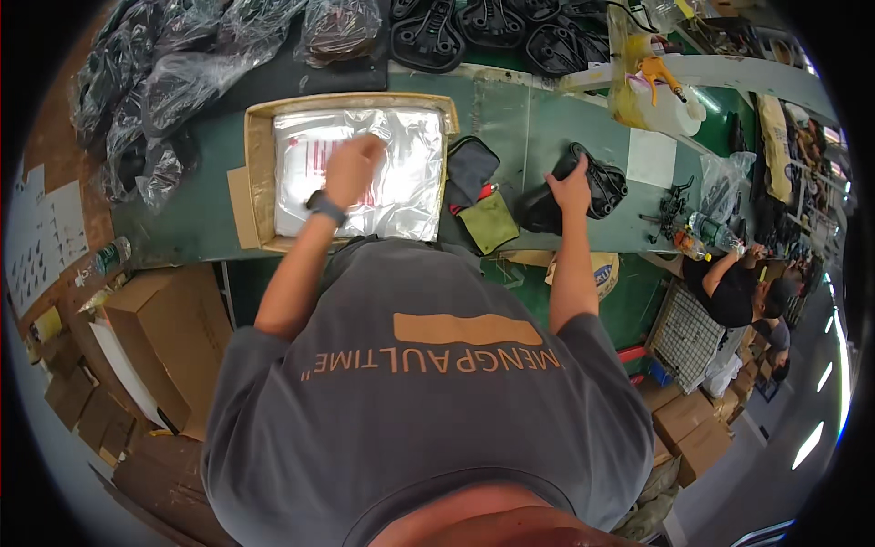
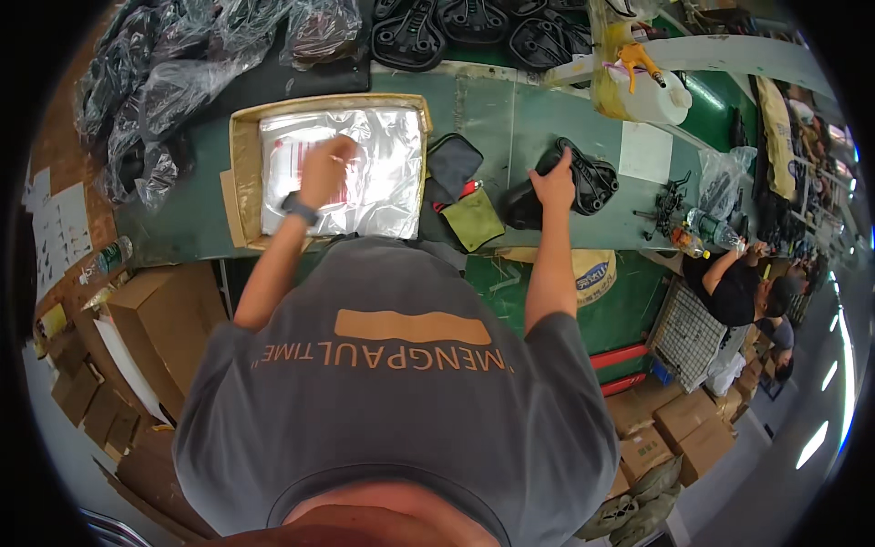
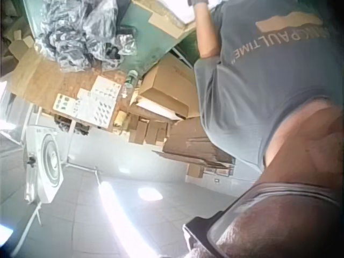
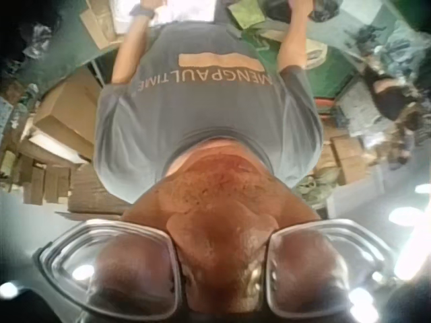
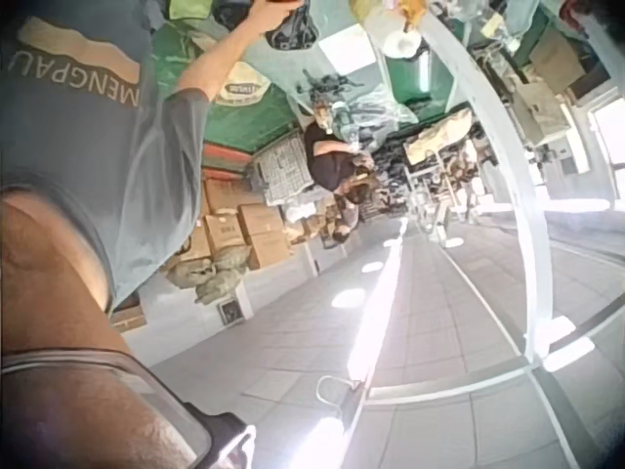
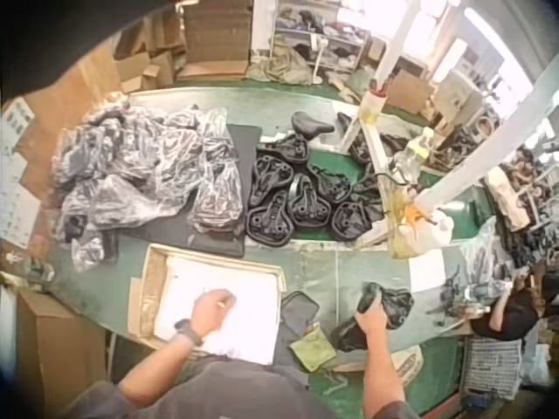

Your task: The recorder packs bicycle seats into plastic bags and then places them into a large cardboard box before sealing it with tape.

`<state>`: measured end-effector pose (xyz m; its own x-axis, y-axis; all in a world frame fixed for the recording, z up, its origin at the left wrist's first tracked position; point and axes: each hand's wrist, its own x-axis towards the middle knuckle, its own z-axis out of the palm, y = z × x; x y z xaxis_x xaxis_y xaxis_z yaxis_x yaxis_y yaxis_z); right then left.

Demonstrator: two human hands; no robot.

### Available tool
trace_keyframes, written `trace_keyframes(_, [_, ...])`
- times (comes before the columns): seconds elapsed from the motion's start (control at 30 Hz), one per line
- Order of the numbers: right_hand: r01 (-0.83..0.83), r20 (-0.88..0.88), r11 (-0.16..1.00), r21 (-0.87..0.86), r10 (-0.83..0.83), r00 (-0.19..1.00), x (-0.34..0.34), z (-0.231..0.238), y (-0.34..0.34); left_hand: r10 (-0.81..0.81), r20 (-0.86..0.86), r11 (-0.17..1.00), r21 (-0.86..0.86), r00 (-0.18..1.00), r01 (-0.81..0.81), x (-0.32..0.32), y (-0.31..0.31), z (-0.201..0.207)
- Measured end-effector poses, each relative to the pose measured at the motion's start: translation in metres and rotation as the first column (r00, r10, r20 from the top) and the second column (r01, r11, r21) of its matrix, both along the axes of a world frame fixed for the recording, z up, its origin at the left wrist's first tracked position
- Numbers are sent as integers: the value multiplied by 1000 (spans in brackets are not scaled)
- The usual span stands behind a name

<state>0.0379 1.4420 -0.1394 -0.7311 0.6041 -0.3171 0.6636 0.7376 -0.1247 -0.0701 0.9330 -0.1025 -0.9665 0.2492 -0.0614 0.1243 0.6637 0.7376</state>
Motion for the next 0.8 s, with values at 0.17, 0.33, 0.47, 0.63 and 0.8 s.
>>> trace_keyframes(0.17, [128,-494,983,-134,-178,851,89,87,-51,-216,197,955,-160,956,249,65,63,-80])
trace_keyframes(0.33, [286,-290,877,-386,-409,865,212,39,-123,-236,151,971,16,960,237,61,57,-126])
trace_keyframes(0.47, [353,-28,505,-788,-602,798,219,25,-172,-181,321,964,243,930,104,64,35,-127])
trace_keyframes(0.63, [418,316,16,-908,-627,712,178,22,-176,-31,324,847,510,945,-147,76,13,-110])
trace_keyframes(0.8, [67,36,50,-997,-471,881,154,72,-231,0,501,824,490,865,-284,91,-17,-71])
